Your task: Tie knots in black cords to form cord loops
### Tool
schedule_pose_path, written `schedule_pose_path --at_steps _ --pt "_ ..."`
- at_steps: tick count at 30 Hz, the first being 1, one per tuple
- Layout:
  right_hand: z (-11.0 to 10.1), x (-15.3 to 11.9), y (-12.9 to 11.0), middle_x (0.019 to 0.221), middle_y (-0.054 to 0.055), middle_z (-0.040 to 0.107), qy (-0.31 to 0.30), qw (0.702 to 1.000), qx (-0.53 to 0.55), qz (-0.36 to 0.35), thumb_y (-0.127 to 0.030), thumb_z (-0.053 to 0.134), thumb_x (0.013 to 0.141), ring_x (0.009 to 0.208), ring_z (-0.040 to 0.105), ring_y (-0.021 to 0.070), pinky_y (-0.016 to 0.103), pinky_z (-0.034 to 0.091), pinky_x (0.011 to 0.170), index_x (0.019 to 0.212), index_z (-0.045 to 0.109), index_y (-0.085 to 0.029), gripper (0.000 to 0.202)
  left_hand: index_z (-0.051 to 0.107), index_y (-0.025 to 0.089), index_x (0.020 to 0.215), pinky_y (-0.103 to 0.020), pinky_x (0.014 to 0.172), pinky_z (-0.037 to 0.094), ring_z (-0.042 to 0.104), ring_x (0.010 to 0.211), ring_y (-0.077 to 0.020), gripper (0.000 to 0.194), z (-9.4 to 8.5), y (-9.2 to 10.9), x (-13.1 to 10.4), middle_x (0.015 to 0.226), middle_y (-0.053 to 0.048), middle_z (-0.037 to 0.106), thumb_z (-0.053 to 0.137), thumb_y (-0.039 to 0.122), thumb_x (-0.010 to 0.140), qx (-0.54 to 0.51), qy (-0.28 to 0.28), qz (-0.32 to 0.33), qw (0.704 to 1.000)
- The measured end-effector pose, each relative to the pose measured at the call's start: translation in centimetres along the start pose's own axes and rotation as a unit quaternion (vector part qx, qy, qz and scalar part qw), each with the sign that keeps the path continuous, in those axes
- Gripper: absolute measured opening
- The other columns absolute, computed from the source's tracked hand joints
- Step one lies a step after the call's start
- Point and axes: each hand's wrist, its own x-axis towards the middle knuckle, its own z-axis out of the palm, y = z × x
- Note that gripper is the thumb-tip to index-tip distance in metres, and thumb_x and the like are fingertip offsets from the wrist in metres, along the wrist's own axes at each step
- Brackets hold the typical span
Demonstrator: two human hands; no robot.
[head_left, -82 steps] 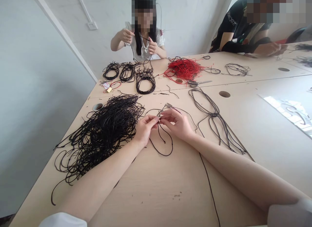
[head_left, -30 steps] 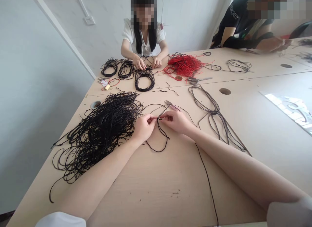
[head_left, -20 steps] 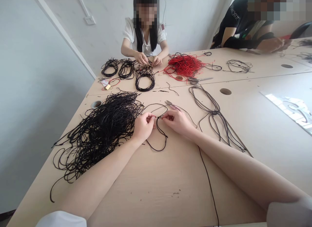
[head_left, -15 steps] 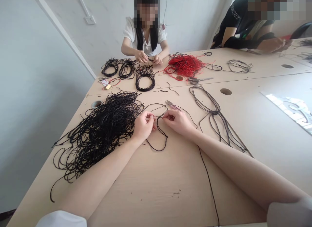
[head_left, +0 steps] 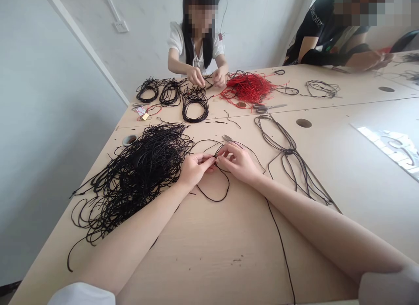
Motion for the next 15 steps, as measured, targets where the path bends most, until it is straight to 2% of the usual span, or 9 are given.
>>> schedule_pose_path --at_steps 3,7,11,15 --pt "0.06 0.03 0.03 0.088 0.004 0.063 -0.018 0.999 0.045 0.008 -0.028 0.054 0.083 0.079 0.059 0.0145 0.026 0.049 0.067 0.092 0.064 -0.02 0.015 0.069 0.012 0.088 -0.027 0.068 0.058 0.069 0.074 -0.0165 0.027 -0.01 0.02 -0.01 0.083 -0.007 0.072 0.072 0.034 0.073 -0.037 0.001 -0.017 0.999" --pt "0.23 0.11 0.28 0.086 0.002 0.068 -0.016 0.999 0.035 0.022 -0.027 0.055 0.083 0.078 0.061 0.0147 0.027 0.049 0.069 0.087 0.066 -0.02 0.014 0.069 0.012 0.087 -0.029 0.068 0.058 0.069 0.072 -0.0176 0.028 0.13 0.1 -0.18 0.083 -0.008 0.072 0.073 0.035 0.071 -0.021 0.001 -0.024 0.999" --pt "0.46 -0.06 0.2 0.078 0.001 0.068 -0.001 0.999 -0.027 0.031 -0.024 0.056 0.08 0.068 0.06 0.0137 0.027 0.047 0.062 0.079 0.067 -0.02 0.012 0.069 0.014 0.08 -0.028 0.061 0.057 0.069 0.068 -0.0191 0.023 0.34 0.11 -0.6 0.077 -0.007 0.072 0.07 0.035 0.073 0.067 0.023 0.029 0.997" --pt "0.63 -0.27 -0.16 0.071 0.001 0.067 0.017 0.998 -0.062 0.026 -0.021 0.058 0.075 0.065 0.059 0.0134 0.026 0.047 0.06 0.071 0.063 -0.018 0.006 0.071 0.017 0.081 -0.03 0.069 0.058 0.069 0.071 -0.0193 0.017 0.53 0.1 -0.92 0.08 -0.006 0.072 0.068 0.033 0.074 0.141 0.052 0.082 0.985"
